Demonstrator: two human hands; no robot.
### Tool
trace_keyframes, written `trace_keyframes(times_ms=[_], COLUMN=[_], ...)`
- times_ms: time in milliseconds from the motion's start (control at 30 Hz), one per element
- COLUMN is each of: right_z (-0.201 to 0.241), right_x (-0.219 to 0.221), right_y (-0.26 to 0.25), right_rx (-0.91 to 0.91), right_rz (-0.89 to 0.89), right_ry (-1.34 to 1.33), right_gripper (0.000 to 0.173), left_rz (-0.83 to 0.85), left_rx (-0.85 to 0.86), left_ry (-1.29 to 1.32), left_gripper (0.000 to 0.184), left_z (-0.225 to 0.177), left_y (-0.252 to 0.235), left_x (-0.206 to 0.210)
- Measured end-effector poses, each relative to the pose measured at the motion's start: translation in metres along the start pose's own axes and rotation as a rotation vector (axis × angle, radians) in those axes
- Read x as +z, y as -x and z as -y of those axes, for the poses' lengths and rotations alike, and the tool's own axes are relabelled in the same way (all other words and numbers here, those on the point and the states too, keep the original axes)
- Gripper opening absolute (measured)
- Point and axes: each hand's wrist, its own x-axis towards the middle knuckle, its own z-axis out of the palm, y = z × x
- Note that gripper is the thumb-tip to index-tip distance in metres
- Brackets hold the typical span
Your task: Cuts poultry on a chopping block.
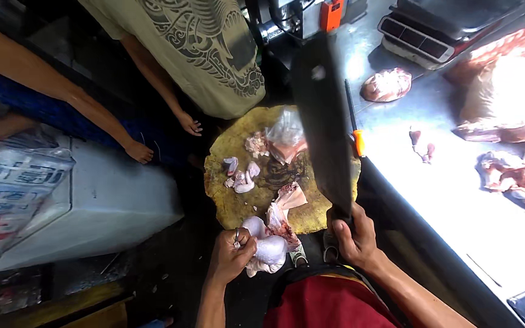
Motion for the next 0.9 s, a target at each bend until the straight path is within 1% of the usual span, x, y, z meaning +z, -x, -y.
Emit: trace_keyframes(times_ms=[33, 67, 100, 133, 167, 200, 233, 267, 300, 333, 433, 500, 600, 633, 667, 700, 733, 800, 833, 867, 900], right_z=[-0.003, -0.013, -0.027, -0.041, -0.053, -0.063, -0.072, -0.075, -0.075, -0.072, -0.051, -0.027, -0.002, -0.003, -0.009, -0.018, -0.029, -0.051, -0.06, -0.064, -0.062], right_x=[0.009, 0.018, 0.025, 0.031, 0.037, 0.04, 0.042, 0.042, 0.04, 0.038, 0.03, 0.027, 0.034, 0.041, 0.048, 0.055, 0.061, 0.066, 0.065, 0.063, 0.06], right_y=[0.005, 0.019, 0.04, 0.065, 0.084, 0.091, 0.092, 0.088, 0.087, 0.084, 0.065, 0.048, 0.032, 0.034, 0.043, 0.06, 0.079, 0.102, 0.104, 0.101, 0.096], right_rx=[-0.047, -0.045, 0.022, 0.171, 0.419, 0.697, 0.882, 0.965, 0.98, 0.951, 0.782, 0.578, 0.199, 0.124, 0.104, 0.149, 0.278, 0.76, 0.918, 0.982, 0.995], right_rz=[-0.041, -0.05, -0.022, 0.052, 0.192, 0.376, 0.496, 0.539, 0.527, 0.487, 0.312, 0.163, -0.032, -0.06, -0.066, -0.042, 0.026, 0.352, 0.455, 0.483, 0.475], right_ry=[-0.005, 0.027, 0.104, 0.224, 0.336, 0.403, 0.423, 0.419, 0.404, 0.397, 0.358, 0.295, 0.145, 0.123, 0.135, 0.187, 0.271, 0.39, 0.389, 0.378, 0.362], right_gripper=[0.045, 0.043, 0.045, 0.048, 0.051, 0.052, 0.053, 0.054, 0.055, 0.055, 0.054, 0.053, 0.048, 0.046, 0.044, 0.044, 0.047, 0.051, 0.053, 0.053, 0.053], left_rz=[0.005, 0.01, 0.016, 0.021, 0.027, 0.034, 0.04, 0.045, 0.05, 0.055, 0.06, 0.078, 0.102, 0.105, 0.106, 0.109, 0.114, 0.12, 0.122, 0.122, 0.12], left_rx=[0.0, 0.003, 0.009, 0.012, 0.013, 0.012, 0.01, 0.009, 0.01, 0.015, 0.024, 0.023, 0.019, 0.017, 0.017, 0.018, 0.023, 0.036, 0.038, 0.041, 0.039], left_ry=[-0.007, -0.011, -0.009, -0.005, -0.005, -0.009, -0.011, -0.011, -0.01, -0.005, 0.01, 0.013, 0.02, 0.019, 0.013, 0.011, 0.01, 0.008, 0.006, 0.003, -0.003], left_gripper=[0.035, 0.035, 0.036, 0.036, 0.036, 0.036, 0.036, 0.036, 0.036, 0.036, 0.037, 0.036, 0.036, 0.036, 0.036, 0.036, 0.036, 0.036, 0.037, 0.037, 0.037], left_z=[0.0, 0.0, 0.0, -0.001, -0.001, 0.0, 0.0, 0.001, 0.002, 0.003, 0.005, 0.005, 0.005, 0.005, 0.005, 0.005, 0.005, 0.007, 0.007, 0.008, 0.008], left_y=[0.0, -0.001, -0.002, -0.003, -0.004, -0.005, -0.004, -0.005, -0.004, -0.003, -0.003, -0.003, -0.005, -0.006, -0.007, -0.007, -0.007, -0.007, -0.006, -0.007, -0.006], left_x=[0.0, -0.001, -0.001, -0.002, -0.003, -0.004, -0.005, -0.006, -0.007, -0.008, -0.011, -0.011, -0.011, -0.011, -0.011, -0.011, -0.012, -0.013, -0.014, -0.015, -0.016])
